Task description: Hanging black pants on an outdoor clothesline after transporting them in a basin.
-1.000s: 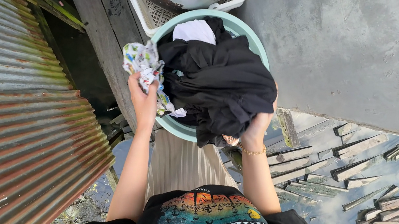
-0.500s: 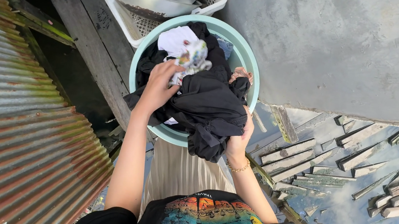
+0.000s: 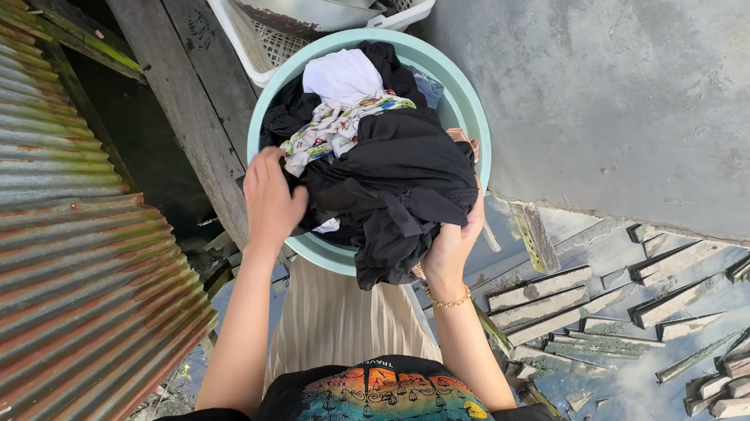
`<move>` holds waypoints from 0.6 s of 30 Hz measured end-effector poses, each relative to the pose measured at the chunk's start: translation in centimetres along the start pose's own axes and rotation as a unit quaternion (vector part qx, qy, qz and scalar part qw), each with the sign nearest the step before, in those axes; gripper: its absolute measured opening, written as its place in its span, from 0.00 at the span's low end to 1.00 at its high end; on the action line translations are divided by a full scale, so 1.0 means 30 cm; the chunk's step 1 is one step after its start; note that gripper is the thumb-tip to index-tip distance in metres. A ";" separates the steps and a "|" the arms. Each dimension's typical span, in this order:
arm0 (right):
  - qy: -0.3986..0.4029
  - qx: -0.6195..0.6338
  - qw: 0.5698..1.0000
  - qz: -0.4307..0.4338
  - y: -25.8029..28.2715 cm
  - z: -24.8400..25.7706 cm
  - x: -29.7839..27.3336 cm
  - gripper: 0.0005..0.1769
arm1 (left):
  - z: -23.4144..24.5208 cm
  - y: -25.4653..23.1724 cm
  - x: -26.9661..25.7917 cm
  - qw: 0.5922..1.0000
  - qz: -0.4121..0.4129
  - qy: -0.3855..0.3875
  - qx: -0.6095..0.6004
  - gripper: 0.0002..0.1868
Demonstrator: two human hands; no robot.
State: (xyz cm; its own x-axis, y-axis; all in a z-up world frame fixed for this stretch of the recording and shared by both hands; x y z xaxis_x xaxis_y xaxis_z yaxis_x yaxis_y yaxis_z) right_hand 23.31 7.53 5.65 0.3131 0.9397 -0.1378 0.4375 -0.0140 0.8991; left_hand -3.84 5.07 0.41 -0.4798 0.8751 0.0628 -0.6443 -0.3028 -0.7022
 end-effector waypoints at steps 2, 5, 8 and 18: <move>0.001 0.009 1.000 -0.004 0.006 -0.016 0.009 0.29 | 0.006 0.028 -0.056 0.997 -0.034 0.002 0.062 0.35; 0.009 0.023 1.000 0.003 0.038 -0.059 0.021 0.28 | -0.022 0.071 -0.118 0.979 -0.055 0.053 0.191 0.51; 0.014 0.028 1.000 0.001 0.066 -0.098 0.030 0.28 | -0.048 0.123 -0.155 0.957 -0.073 0.029 0.280 0.34; -0.018 -0.003 1.000 -0.023 -0.043 -0.045 0.080 0.26 | 0.178 -0.083 -0.056 0.996 0.077 0.005 -0.039 0.23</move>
State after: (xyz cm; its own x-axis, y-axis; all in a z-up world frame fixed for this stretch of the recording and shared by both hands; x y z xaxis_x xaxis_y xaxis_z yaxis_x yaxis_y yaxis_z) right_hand 22.36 10.26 4.73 0.3235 0.9262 -0.1934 0.4464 0.0308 0.8943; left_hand -4.59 2.34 5.84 -0.5637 0.8240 -0.0573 -0.5143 -0.4044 -0.7563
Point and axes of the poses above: each hand's wrist, its own x-axis towards the middle knuckle, its own z-axis out of the back of the hand, y = z × x, the point moved 4 cm from there along x, towards the middle knuckle, and after that the axes turned 11 degrees about -y, right-handed, at the moved point
